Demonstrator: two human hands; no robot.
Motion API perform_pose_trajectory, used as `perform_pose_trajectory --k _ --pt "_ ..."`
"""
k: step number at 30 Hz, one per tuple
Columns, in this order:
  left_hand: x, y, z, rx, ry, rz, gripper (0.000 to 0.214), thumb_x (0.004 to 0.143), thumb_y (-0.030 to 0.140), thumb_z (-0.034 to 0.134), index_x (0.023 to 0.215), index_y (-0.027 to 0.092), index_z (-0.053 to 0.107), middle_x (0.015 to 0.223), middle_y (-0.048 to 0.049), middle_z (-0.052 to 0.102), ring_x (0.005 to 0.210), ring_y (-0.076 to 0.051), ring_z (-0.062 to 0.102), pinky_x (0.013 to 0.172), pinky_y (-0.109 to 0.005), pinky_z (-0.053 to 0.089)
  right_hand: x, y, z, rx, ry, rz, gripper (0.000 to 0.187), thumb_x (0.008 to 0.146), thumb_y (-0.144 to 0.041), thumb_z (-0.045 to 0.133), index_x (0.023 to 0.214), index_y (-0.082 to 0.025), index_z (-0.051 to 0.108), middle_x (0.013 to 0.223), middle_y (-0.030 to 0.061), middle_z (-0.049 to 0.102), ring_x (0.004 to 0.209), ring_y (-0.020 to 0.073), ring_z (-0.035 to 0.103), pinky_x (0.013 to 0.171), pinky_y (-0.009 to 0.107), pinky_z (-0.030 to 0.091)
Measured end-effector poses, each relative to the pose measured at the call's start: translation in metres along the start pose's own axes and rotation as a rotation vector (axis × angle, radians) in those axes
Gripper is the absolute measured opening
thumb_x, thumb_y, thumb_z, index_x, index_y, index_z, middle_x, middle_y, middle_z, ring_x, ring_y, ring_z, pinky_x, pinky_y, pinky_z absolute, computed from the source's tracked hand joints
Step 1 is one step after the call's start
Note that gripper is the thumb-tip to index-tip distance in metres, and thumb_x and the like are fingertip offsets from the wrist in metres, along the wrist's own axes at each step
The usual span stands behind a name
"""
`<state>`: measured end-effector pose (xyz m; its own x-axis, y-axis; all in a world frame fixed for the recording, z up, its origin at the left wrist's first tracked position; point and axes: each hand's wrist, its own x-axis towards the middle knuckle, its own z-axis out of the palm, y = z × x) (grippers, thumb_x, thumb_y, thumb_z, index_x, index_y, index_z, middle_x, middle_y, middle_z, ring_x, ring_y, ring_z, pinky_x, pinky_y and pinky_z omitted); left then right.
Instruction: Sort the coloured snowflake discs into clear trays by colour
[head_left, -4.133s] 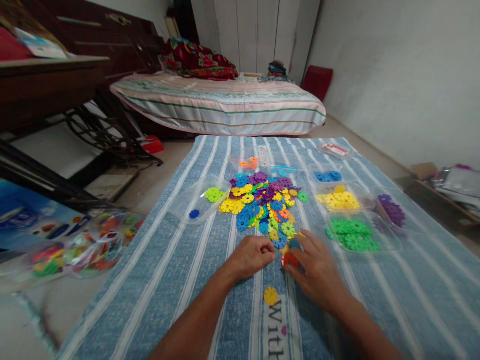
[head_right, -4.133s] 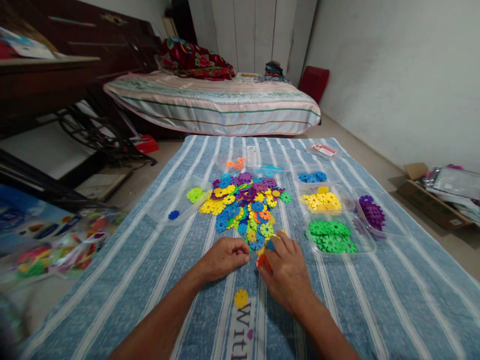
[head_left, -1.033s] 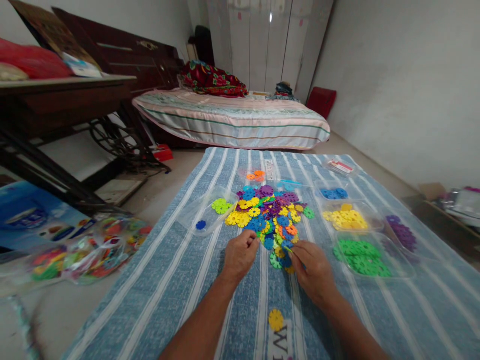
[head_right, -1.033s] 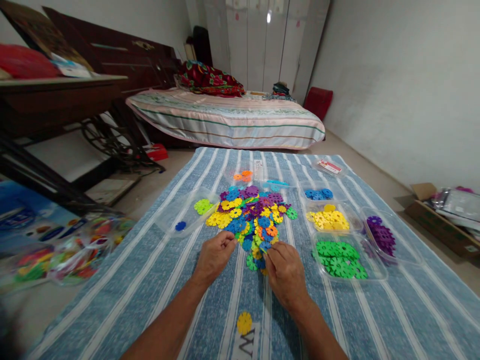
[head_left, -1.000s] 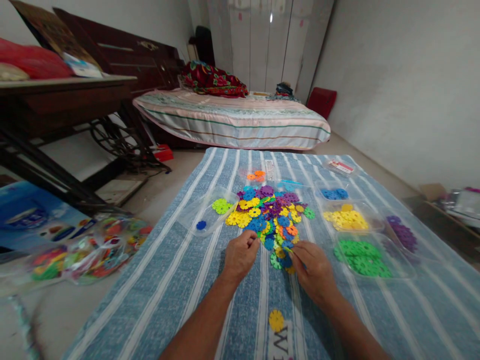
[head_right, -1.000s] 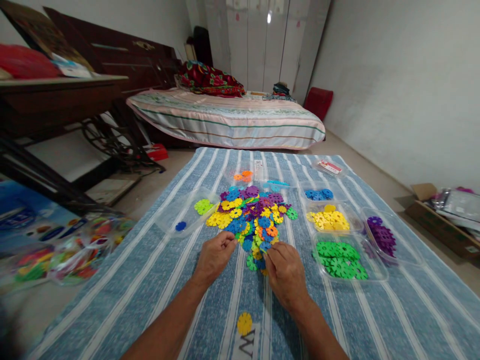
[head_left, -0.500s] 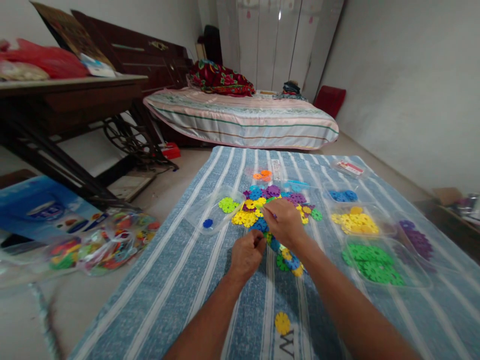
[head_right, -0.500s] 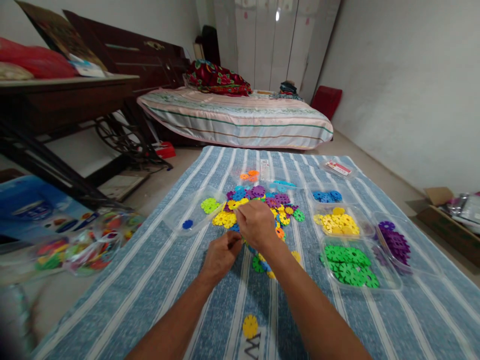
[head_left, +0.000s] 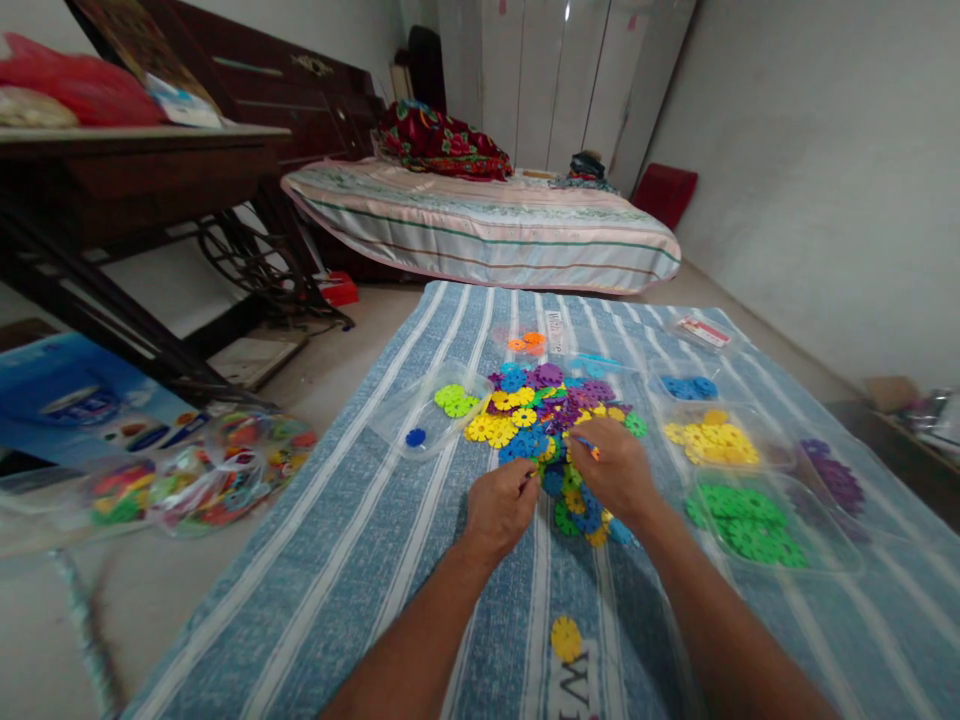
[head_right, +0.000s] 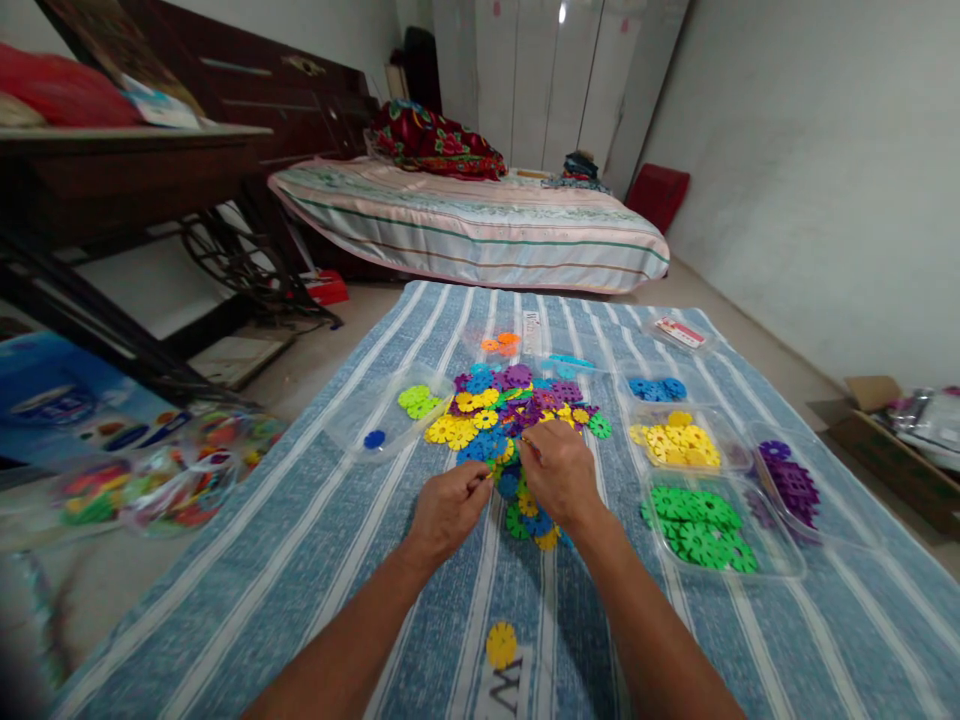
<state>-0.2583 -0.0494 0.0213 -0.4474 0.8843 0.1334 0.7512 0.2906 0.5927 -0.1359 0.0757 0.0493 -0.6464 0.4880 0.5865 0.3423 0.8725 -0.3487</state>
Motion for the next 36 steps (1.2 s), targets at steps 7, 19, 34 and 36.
perform_pose_trajectory --k 7,19,34,36 --pt "-0.006 0.008 0.004 0.082 -0.072 0.144 0.019 0.084 0.031 0.048 0.092 0.021 0.063 0.079 -0.0013 0.063 0.073 -0.013 0.057 0.069 -0.023 0.04 -0.077 0.01 -0.01 -0.112 -0.117 0.074 0.025 0.08 -0.034 0.059 0.098 -0.017 0.062 0.101 0.0102 0.062 0.101 0.0245 0.054 0.087 0.041 0.046" --pt "-0.01 0.014 0.002 0.146 -0.15 0.267 0.02 0.085 0.037 0.048 0.087 0.021 0.061 0.085 -0.0028 0.061 0.08 -0.015 0.056 0.069 -0.024 0.041 -0.11 -0.007 -0.009 -0.125 -0.057 0.043 0.02 0.084 -0.027 0.054 0.1 -0.019 0.063 0.109 0.0113 0.06 0.111 0.0265 0.051 0.091 0.048 0.046" --pt "-0.009 0.018 0.004 0.202 -0.235 0.308 0.027 0.088 0.036 0.042 0.106 0.026 0.06 0.09 -0.0035 0.06 0.081 -0.017 0.057 0.066 -0.026 0.041 -0.051 0.024 -0.064 -0.228 0.284 0.015 0.015 0.085 -0.019 0.05 0.088 -0.019 0.064 0.091 0.0085 0.066 0.094 0.0202 0.059 0.087 0.04 0.047" --pt "-0.008 0.021 0.003 0.223 -0.252 0.304 0.028 0.089 0.038 0.04 0.105 0.026 0.06 0.091 -0.0037 0.06 0.082 -0.017 0.057 0.066 -0.027 0.041 -0.037 0.038 -0.079 -0.373 0.365 0.077 0.015 0.085 -0.021 0.05 0.088 -0.018 0.064 0.09 0.0096 0.065 0.092 0.0219 0.059 0.086 0.041 0.045"
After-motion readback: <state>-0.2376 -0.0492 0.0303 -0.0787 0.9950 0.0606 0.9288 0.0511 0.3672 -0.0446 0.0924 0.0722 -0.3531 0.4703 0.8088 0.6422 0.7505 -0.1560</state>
